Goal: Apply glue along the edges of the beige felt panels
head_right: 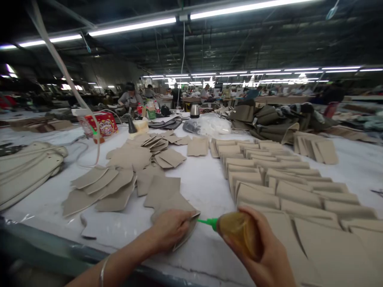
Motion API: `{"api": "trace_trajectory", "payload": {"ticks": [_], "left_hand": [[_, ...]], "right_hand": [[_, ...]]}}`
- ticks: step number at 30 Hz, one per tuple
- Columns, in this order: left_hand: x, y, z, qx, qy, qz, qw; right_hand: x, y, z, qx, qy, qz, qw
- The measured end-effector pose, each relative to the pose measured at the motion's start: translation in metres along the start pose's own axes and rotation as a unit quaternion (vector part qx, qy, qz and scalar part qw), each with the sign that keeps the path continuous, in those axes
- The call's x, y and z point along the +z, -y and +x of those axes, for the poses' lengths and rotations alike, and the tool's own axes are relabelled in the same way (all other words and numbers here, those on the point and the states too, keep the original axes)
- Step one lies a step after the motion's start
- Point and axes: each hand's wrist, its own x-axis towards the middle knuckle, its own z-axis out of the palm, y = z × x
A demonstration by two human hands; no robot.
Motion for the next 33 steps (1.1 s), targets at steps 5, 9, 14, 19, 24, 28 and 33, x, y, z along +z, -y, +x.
{"api": "trace_trajectory", "payload": {"ticks": [5, 9, 14, 19, 24, 28, 33], "left_hand": [[0.005, 0.001, 0.001, 0.004, -0.014, 0.022, 1.000], [0.009, -0.002, 0.004, 0.002, -0.029, 0.038, 0.999], [0.011, -0.006, 0.005, -0.013, -0.032, 0.057, 0.998], [0.003, -0.008, 0.002, 0.002, -0.028, 0.040, 0.999], [0.001, -0.008, 0.002, 0.005, -0.027, 0.037, 0.999], [0.002, -0.007, 0.003, 0.016, -0.028, 0.031, 0.999], [0.001, -0.008, 0.002, 0.020, -0.025, 0.032, 0.999]], "right_hand": [[0.006, -0.017, 0.007, -0.092, 0.024, -0.062, 0.994], [0.007, -0.021, 0.008, -0.137, 0.034, -0.103, 0.985], [0.007, -0.021, 0.010, -0.164, 0.045, -0.122, 0.978], [0.007, -0.025, 0.014, -0.161, 0.014, -0.119, 0.980], [0.006, -0.023, 0.011, -0.125, 0.032, -0.091, 0.987], [0.007, -0.018, 0.010, -0.072, 0.018, -0.061, 0.995], [0.007, -0.020, 0.007, -0.046, 0.035, -0.036, 0.998]]}}
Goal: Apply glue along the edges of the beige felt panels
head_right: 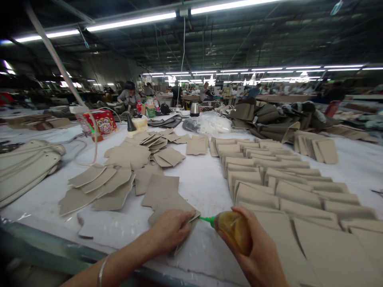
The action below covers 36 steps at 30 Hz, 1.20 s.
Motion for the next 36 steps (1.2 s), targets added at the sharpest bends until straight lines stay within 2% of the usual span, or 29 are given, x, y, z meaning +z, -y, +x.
{"api": "trace_trajectory", "payload": {"ticks": [7, 12, 17, 22, 27, 31, 36], "left_hand": [[0.002, 0.000, -0.002, 0.000, 0.007, 0.016, 1.000], [0.001, 0.001, -0.003, 0.006, 0.010, 0.010, 1.000], [0.002, 0.005, -0.004, 0.012, 0.013, 0.003, 1.000], [0.006, 0.010, -0.002, 0.023, 0.014, -0.017, 0.999], [0.006, 0.011, -0.002, 0.018, 0.011, -0.031, 0.999], [0.008, 0.011, -0.003, 0.014, 0.015, -0.039, 0.999], [0.009, 0.011, -0.004, 0.016, 0.009, -0.053, 0.998]], "right_hand": [[0.000, 0.005, 0.000, 0.043, -0.030, 0.018, 0.998], [0.001, 0.001, -0.002, 0.066, 0.015, 0.061, 0.996], [0.000, -0.002, -0.003, 0.066, -0.003, 0.062, 0.996], [0.003, 0.002, -0.012, 0.085, 0.035, 0.102, 0.990], [0.004, -0.005, -0.017, 0.060, 0.027, 0.077, 0.995], [0.004, -0.008, -0.025, 0.060, 0.046, 0.103, 0.992], [0.003, -0.006, -0.033, 0.059, 0.034, 0.089, 0.994]]}}
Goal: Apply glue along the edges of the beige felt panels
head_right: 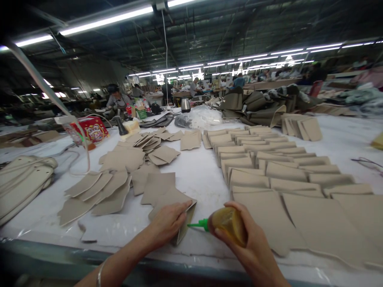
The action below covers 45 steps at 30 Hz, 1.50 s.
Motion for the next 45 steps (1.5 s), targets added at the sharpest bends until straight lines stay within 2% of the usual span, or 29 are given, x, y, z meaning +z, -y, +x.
{"api": "trace_trajectory", "payload": {"ticks": [3, 7, 12, 17, 21, 25, 30, 40, 43, 45], "left_hand": [[0.000, -0.001, -0.001, -0.008, -0.001, -0.002, 1.000], [0.000, -0.002, -0.002, -0.011, -0.001, 0.002, 1.000], [0.000, -0.002, -0.003, -0.009, -0.007, 0.001, 1.000], [0.000, -0.002, -0.003, -0.016, -0.003, 0.001, 1.000], [0.000, -0.002, -0.004, -0.013, -0.003, 0.002, 1.000], [-0.001, -0.004, -0.004, -0.018, -0.002, 0.004, 1.000], [-0.004, -0.008, -0.005, -0.034, 0.011, 0.013, 0.999], [-0.001, -0.004, -0.003, -0.020, 0.007, 0.010, 1.000], [0.000, -0.003, -0.003, -0.014, 0.001, 0.005, 1.000], [0.000, -0.003, -0.004, -0.010, -0.003, 0.002, 1.000]], "right_hand": [[0.004, 0.004, -0.005, 0.008, 0.021, 0.035, 0.999], [0.009, 0.005, -0.010, 0.043, -0.023, 0.054, 0.997], [0.010, 0.002, -0.012, 0.018, 0.022, 0.048, 0.998], [0.013, 0.014, -0.016, 0.061, -0.038, 0.063, 0.995], [0.013, 0.016, -0.016, 0.045, -0.027, 0.082, 0.995], [0.012, 0.009, -0.015, 0.036, -0.039, 0.055, 0.997], [0.015, 0.003, -0.020, 0.018, -0.028, 0.077, 0.996], [0.016, 0.000, -0.020, 0.006, -0.034, 0.067, 0.997], [0.013, -0.004, -0.018, -0.004, -0.007, 0.042, 0.999], [0.011, -0.003, -0.014, 0.001, -0.024, 0.024, 0.999]]}}
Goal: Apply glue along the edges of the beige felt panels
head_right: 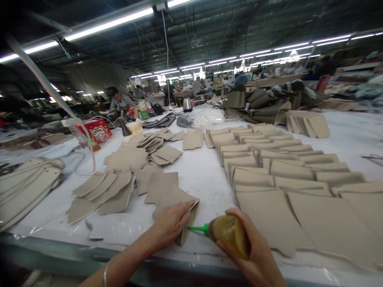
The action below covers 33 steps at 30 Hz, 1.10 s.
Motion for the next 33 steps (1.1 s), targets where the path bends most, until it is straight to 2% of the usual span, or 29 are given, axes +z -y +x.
{"api": "trace_trajectory", "payload": {"ticks": [3, 8, 10, 16, 20, 25, 33], "left_hand": [[0.000, 0.000, 0.000, 0.001, -0.001, -0.002, 1.000], [0.000, 0.001, 0.002, 0.007, 0.003, -0.007, 1.000], [0.000, 0.001, 0.003, 0.011, -0.002, -0.011, 1.000], [0.000, 0.002, 0.004, 0.010, 0.006, -0.008, 1.000], [-0.002, 0.002, 0.005, 0.009, 0.011, -0.005, 1.000], [-0.003, 0.001, 0.007, 0.015, 0.012, -0.006, 1.000], [-0.003, 0.002, 0.009, 0.014, 0.009, -0.018, 1.000]], "right_hand": [[0.000, 0.004, 0.003, 0.006, -0.039, -0.006, 0.999], [0.003, 0.005, 0.003, 0.001, 0.003, 0.027, 1.000], [-0.001, 0.002, 0.010, -0.014, 0.014, 0.002, 1.000], [-0.014, -0.008, 0.030, -0.086, -0.014, -0.079, 0.993], [-0.014, -0.010, 0.030, -0.105, 0.024, -0.079, 0.991], [-0.013, -0.008, 0.039, -0.124, -0.032, -0.110, 0.986], [-0.015, -0.008, 0.034, -0.145, -0.024, -0.125, 0.981]]}}
